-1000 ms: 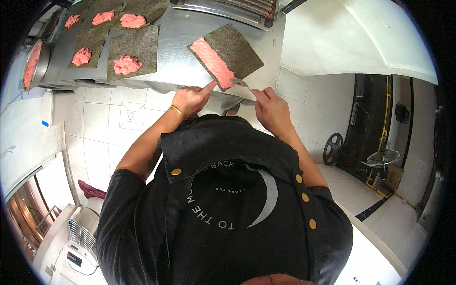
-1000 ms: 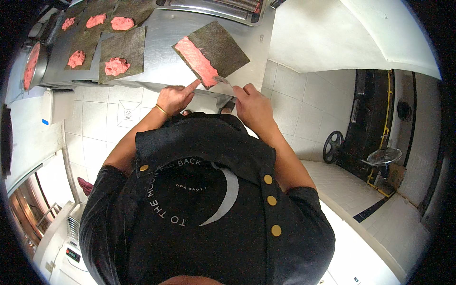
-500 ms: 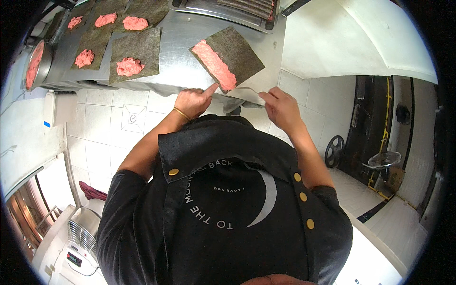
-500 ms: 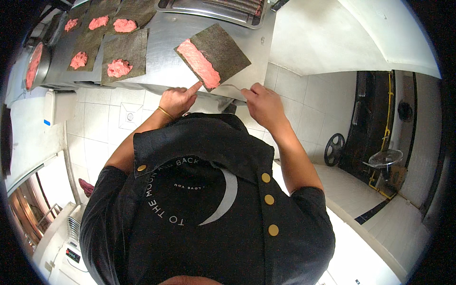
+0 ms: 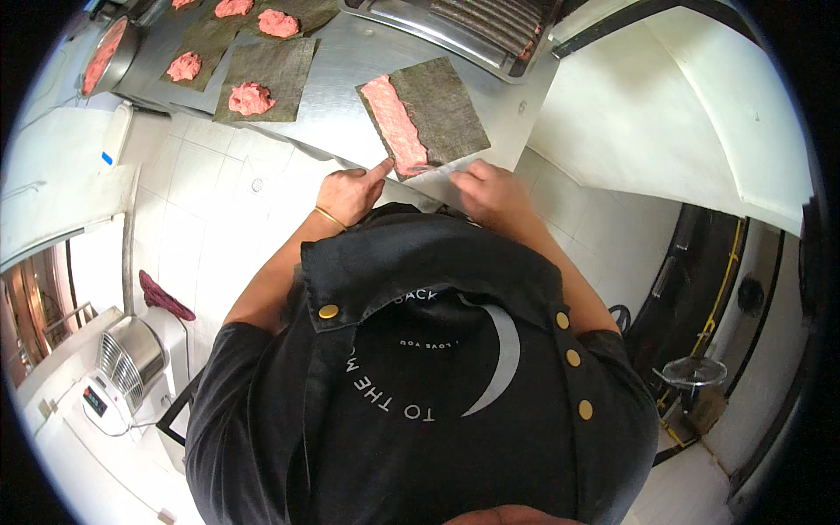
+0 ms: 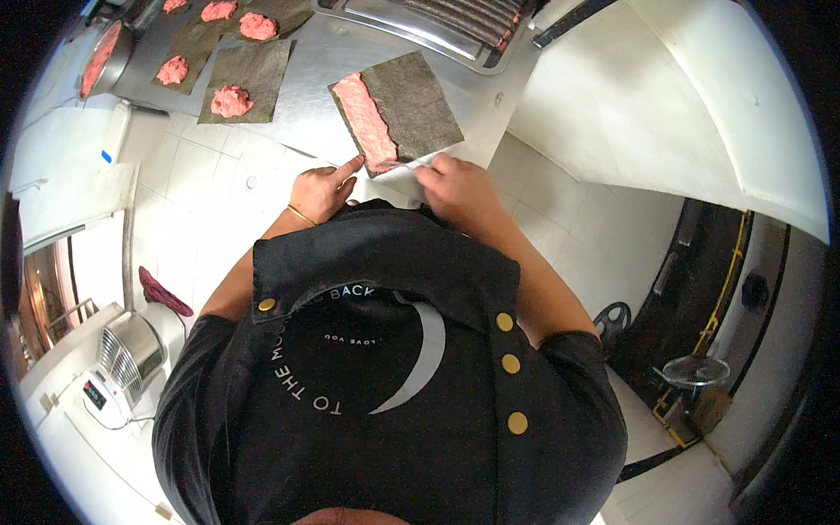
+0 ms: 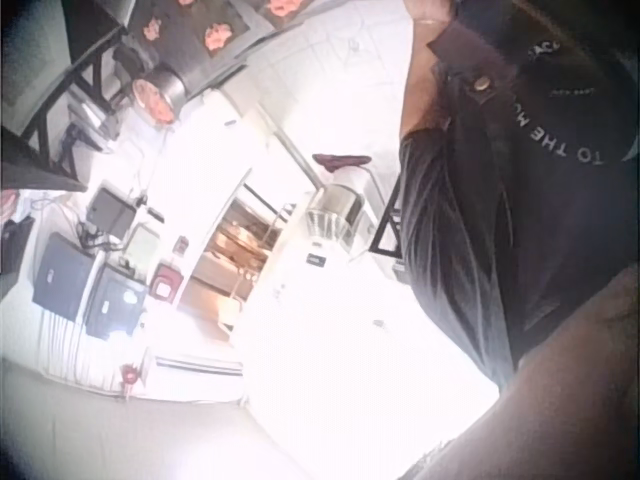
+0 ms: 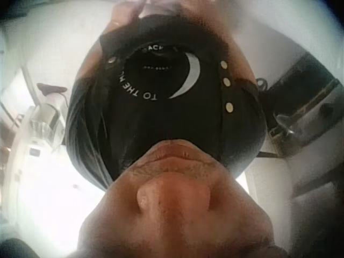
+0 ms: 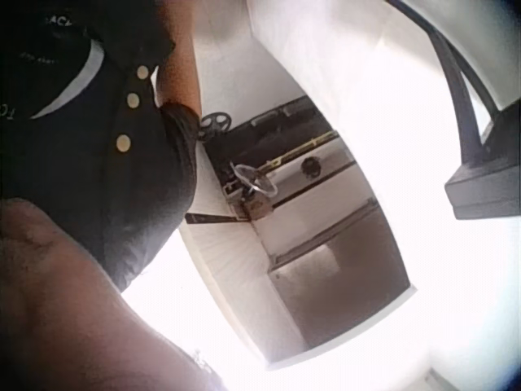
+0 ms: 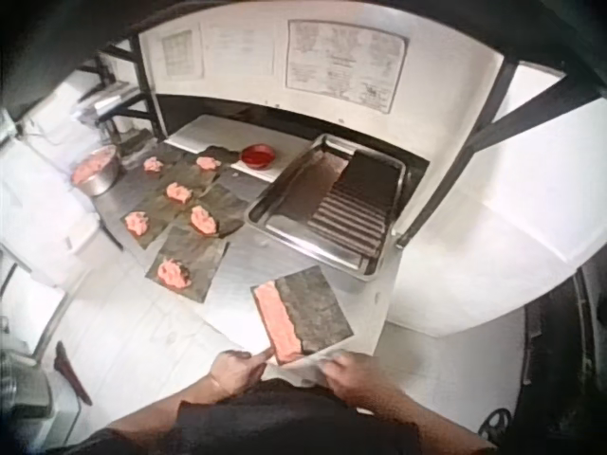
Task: The person spreads a pink paste onto sheets of seaweed using a spoon and then rolls the seaweed into cylinders, placing them into a metal tray.
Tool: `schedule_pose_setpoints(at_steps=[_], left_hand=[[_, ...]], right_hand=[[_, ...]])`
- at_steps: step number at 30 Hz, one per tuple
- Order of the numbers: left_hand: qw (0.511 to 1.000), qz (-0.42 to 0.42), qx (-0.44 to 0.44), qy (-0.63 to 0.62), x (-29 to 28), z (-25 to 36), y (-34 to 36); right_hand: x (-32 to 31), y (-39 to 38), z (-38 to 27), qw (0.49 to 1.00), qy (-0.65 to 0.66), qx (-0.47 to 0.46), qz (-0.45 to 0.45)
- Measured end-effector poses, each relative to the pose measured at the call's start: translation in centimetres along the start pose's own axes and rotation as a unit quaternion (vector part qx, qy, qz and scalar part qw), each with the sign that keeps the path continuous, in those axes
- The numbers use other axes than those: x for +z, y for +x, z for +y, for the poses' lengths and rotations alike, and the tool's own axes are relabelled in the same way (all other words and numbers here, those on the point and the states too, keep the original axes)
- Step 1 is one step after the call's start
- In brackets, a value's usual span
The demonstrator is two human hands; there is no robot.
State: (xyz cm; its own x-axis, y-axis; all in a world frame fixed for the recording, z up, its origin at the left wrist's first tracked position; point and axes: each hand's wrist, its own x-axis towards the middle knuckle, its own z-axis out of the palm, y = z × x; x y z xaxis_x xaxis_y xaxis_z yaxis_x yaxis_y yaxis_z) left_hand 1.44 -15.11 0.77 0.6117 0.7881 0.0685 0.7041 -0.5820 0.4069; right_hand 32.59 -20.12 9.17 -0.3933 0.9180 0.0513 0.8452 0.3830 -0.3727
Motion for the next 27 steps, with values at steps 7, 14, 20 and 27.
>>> schedule_pose_setpoints(at_steps=[7,14,20,27], left_hand=[[0.999,0.028,-0.033,0.022,0.8,1.1,-0.6],[0.998,0.031,-0.061,-0.002,0.9,1.7,-0.8],[0.996,0.037,-0.078,-0.008,2.1,1.2,-1.1],[0.996,0.053,-0.066,-0.028,2.0,1.2,-1.1]], right_hand=[[-1.4,-0.6,3.8,0.997,0.054,0.045,0.034],[-1.0,4.7,1.5,0.997,0.016,-0.023,-0.072],[-4.5,3.9,3.7,0.999,-0.003,-0.01,-0.034],[-0.6,8.0,2.3,0.996,-0.01,-0.086,-0.037]])
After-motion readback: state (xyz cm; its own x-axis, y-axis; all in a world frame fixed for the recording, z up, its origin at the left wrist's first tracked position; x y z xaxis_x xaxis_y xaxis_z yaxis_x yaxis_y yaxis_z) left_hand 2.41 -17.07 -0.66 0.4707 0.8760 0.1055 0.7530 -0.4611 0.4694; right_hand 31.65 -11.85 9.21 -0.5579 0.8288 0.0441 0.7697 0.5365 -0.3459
